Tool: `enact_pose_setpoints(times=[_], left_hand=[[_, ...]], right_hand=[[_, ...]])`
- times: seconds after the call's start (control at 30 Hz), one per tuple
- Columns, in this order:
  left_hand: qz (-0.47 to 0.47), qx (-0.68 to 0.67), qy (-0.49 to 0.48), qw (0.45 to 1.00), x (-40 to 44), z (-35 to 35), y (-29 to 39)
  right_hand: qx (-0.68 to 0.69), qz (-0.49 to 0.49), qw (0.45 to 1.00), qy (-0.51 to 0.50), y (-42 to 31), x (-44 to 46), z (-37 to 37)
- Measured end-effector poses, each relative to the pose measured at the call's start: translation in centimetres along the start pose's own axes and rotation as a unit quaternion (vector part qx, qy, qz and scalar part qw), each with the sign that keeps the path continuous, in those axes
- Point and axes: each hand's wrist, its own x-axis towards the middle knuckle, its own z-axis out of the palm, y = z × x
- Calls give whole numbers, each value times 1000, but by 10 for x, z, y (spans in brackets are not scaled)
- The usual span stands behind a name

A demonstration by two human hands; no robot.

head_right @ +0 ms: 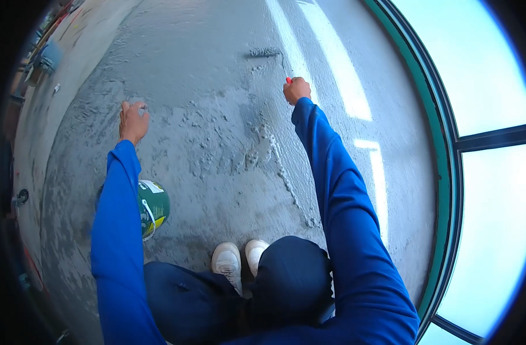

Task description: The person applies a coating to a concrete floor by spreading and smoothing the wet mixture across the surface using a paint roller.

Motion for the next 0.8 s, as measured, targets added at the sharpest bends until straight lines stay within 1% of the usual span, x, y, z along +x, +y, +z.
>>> enact_pose_setpoints(times=[0.1, 0.2, 0.27, 0.33, 0.4, 0.5, 0.6, 0.63, 0.7, 0.77, 0.8], left_hand=[[-16, -6, -3, 1000, 3, 5, 0], [-7, -7, 9, 1000, 5, 14, -5], [-4, -7, 6, 1000, 8, 16, -3], [2, -6, 4, 1000, 8, 18, -1], [9, -9, 5, 1000, 9, 19, 6], [22, -3, -6, 1000, 9, 15, 17], [33, -7, 1, 999, 9, 16, 19], [33, -11, 5, 999, 9, 13, 19], [30, -17, 11, 999, 4, 8, 17], [23, -8, 17, 1000, 2, 5, 10], [21, -2, 18, 1000, 2, 3, 7]], right_hand=[[-12, 9, 1000, 4, -9, -1, 3], [-69, -62, 993, 69, 21, -28, 11], [-89, -109, 988, 61, 42, -71, 1], [-67, -123, 987, 77, 68, -123, -6], [-52, -104, 991, 63, 84, -170, -21], [-2, -110, 990, 83, 89, -196, -29], [-2, -110, 992, 56, 72, -173, -21], [-15, -133, 987, 85, 67, -156, -9], [-44, -129, 987, 81, 47, -118, 7], [-51, -70, 993, 85, 24, -84, 18], [-46, -76, 993, 71, 19, -65, 21]])
